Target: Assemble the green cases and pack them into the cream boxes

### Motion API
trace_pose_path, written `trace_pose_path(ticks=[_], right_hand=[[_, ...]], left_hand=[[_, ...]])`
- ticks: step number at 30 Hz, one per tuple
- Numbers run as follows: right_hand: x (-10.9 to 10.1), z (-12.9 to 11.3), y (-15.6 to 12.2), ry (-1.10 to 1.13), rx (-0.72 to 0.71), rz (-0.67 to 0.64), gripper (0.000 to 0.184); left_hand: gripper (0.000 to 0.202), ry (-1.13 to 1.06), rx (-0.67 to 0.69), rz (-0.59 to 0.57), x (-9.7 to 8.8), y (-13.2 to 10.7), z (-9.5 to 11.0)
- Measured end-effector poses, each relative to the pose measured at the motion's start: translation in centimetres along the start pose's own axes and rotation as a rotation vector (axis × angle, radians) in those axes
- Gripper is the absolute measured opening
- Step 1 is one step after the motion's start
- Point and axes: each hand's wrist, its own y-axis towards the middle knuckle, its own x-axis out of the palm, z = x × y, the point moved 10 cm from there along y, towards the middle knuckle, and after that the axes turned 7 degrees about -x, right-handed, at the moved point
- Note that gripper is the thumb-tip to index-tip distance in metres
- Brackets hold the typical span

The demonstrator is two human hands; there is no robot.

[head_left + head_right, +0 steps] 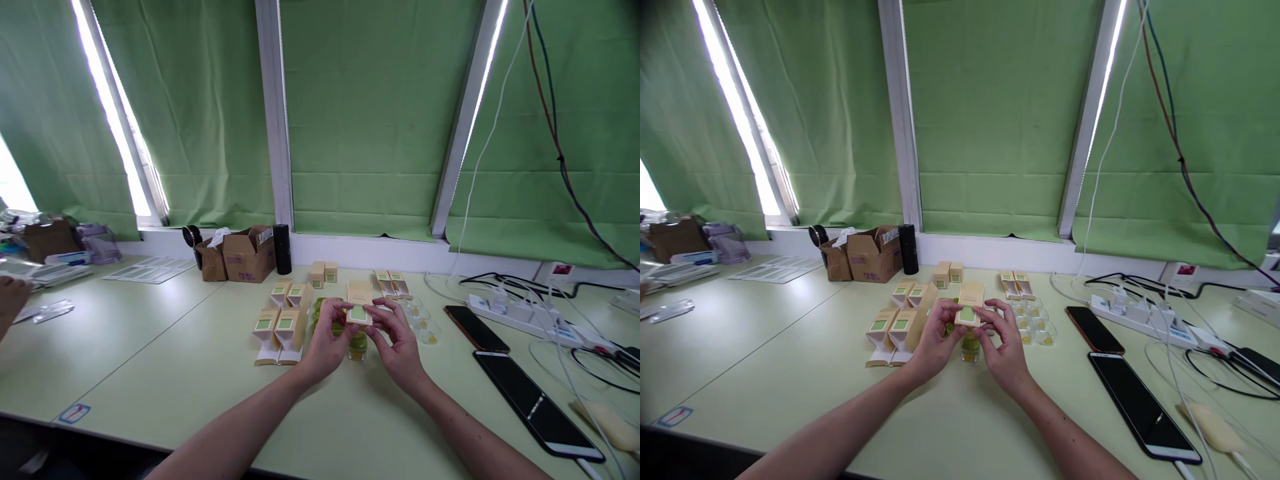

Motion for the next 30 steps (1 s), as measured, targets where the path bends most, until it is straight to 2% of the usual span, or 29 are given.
trace_pose_path(ticks=[8, 17, 24, 30], right_hand=[[0.1, 0.0, 0.0, -0.011, 0.009, -0.011, 0.032], [0.2, -0.1, 0.2, -0.035, -0.007, -0.042, 0.041], [0.6, 0.1, -0.2, -0.045, 0.018, -0.082, 0.047], [0.8, -0.3, -0.5, -0.058, -0.013, -0.113, 0.06]], left_hand=[[0.03, 0.06, 0.017, 0.012, -0.1, 0.0, 0.4], [0.044, 0.229, 0.153, 0.046, -0.3, -0.5, 2.9], [0.056, 0.389, 0.225, 0.074, -0.2, -0.9, 3.5], [0.055, 0.361, 0.223, 0.096, -0.6, -0.6, 3.2]])
